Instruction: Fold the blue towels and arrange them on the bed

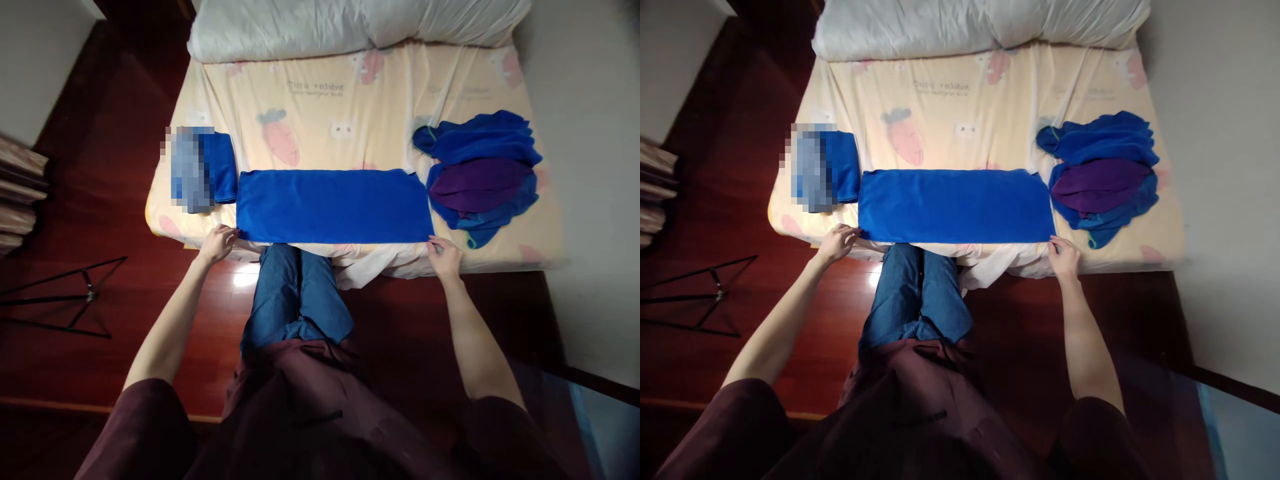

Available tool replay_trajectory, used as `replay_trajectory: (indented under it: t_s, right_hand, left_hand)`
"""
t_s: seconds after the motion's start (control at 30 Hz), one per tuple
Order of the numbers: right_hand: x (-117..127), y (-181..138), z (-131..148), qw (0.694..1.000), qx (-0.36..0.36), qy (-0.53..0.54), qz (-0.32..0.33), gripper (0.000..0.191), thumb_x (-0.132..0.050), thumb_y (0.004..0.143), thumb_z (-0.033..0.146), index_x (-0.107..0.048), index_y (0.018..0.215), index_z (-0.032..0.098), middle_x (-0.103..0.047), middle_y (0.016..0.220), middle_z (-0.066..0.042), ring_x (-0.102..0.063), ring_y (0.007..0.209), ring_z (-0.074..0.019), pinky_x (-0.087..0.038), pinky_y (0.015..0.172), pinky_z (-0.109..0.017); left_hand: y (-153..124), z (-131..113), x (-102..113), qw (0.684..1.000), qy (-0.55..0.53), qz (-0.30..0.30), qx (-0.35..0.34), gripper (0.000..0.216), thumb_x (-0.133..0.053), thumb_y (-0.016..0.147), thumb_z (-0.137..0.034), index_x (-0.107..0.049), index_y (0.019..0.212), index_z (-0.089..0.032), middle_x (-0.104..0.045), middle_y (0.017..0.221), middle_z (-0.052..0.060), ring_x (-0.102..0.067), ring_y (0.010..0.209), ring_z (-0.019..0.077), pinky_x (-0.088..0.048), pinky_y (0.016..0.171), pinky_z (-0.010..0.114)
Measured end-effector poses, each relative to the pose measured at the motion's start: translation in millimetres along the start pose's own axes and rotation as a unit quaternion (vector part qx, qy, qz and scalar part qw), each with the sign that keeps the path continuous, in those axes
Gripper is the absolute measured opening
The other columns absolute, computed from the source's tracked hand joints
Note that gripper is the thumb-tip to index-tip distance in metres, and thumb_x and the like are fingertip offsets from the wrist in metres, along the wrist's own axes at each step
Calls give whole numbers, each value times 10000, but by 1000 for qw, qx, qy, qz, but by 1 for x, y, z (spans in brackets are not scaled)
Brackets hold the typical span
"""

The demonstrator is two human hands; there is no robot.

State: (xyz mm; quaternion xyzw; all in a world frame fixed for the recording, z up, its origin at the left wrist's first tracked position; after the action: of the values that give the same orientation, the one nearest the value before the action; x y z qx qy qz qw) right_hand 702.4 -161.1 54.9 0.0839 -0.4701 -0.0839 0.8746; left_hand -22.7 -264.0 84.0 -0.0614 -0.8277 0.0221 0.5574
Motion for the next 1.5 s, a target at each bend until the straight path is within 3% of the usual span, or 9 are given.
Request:
replay_trajectory:
  t_s: [0.1,0.27,0.4,0.5,0.8,0.93,1.1,1.4,1.5]
  right_hand:
    - [0,-3,17,998,24,-66,-3,217,-572,809,233,-775,878,197,-801,1173,-150,-729,1142,-340,-547,1119,-569]
    - [-8,-22,68,990,87,-108,-18,382,-527,933,306,-779,1189,176,-702,1419,-146,-619,1343,-368,-490,1162,-602]
    - [-45,-43,103,981,146,-97,87,471,-503,995,370,-702,1373,170,-597,1559,-140,-533,1470,-346,-447,1215,-588]
    - [-60,-50,109,980,138,-92,113,513,-480,1018,395,-651,1447,171,-535,1615,-141,-478,1527,-336,-412,1247,-591]
    - [-52,-32,110,983,113,-94,110,483,-465,1036,437,-697,1404,227,-611,1547,-113,-546,1459,-341,-457,1210,-585]
    - [-37,18,95,988,73,-103,86,550,-358,1075,424,-608,1514,206,-537,1619,-109,-465,1536,-299,-398,1273,-556]
    - [-34,83,41,976,-5,-185,114,613,-332,1073,391,-457,1635,179,-357,1732,-132,-292,1631,-340,-301,1303,-624]
    - [-34,146,-33,950,-95,-258,147,636,-253,1090,399,-402,1649,135,-383,1708,-193,-331,1607,-356,-343,1267,-621]
    - [-39,161,-42,944,-133,-263,150,620,-301,1083,393,-439,1621,118,-382,1699,-221,-357,1587,-384,-360,1251,-632]
  left_hand:
    - [14,-12,15,995,84,24,-43,324,-492,972,-327,-765,1091,-199,-757,1172,147,-599,1192,364,-479,1048,549]
    - [60,-18,54,986,148,-56,-41,398,-500,938,-210,-715,1272,-201,-668,1362,171,-532,1309,399,-439,1049,600]
    - [96,-2,50,984,174,-23,-33,401,-462,936,-148,-711,1246,-202,-671,1317,170,-533,1314,380,-419,1040,581]
    - [107,18,47,982,189,7,-14,406,-398,971,-137,-709,1230,-161,-684,1222,190,-552,1264,356,-413,1021,555]
    - [102,47,47,967,244,72,11,552,-232,1059,-271,-677,1343,-108,-648,1300,201,-548,1184,306,-425,1003,478]
    - [99,68,62,973,224,38,36,613,-255,1006,-352,-679,1372,-104,-630,1344,227,-538,1252,366,-430,1078,542]
    - [91,79,78,968,241,-6,65,687,-209,983,-456,-703,1366,-171,-655,1300,199,-554,1285,402,-464,1089,582]
    - [87,64,73,956,277,31,91,795,-277,865,-467,-683,1408,-52,-651,1292,289,-574,1269,506,-516,992,664]
    - [87,52,76,958,267,12,104,772,-294,850,-445,-690,1425,-114,-680,1255,252,-587,1275,500,-514,1002,683]
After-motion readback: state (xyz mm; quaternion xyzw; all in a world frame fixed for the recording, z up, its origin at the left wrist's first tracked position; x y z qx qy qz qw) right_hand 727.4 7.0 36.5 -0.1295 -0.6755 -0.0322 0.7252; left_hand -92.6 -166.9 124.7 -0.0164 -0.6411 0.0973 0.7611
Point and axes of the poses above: each hand's wrist, its own y-axis towards the middle knuckle, its own x-axis out of the back of the hand, z = x × y, the point moved 10 cm from there along y, towards the middle knuckle
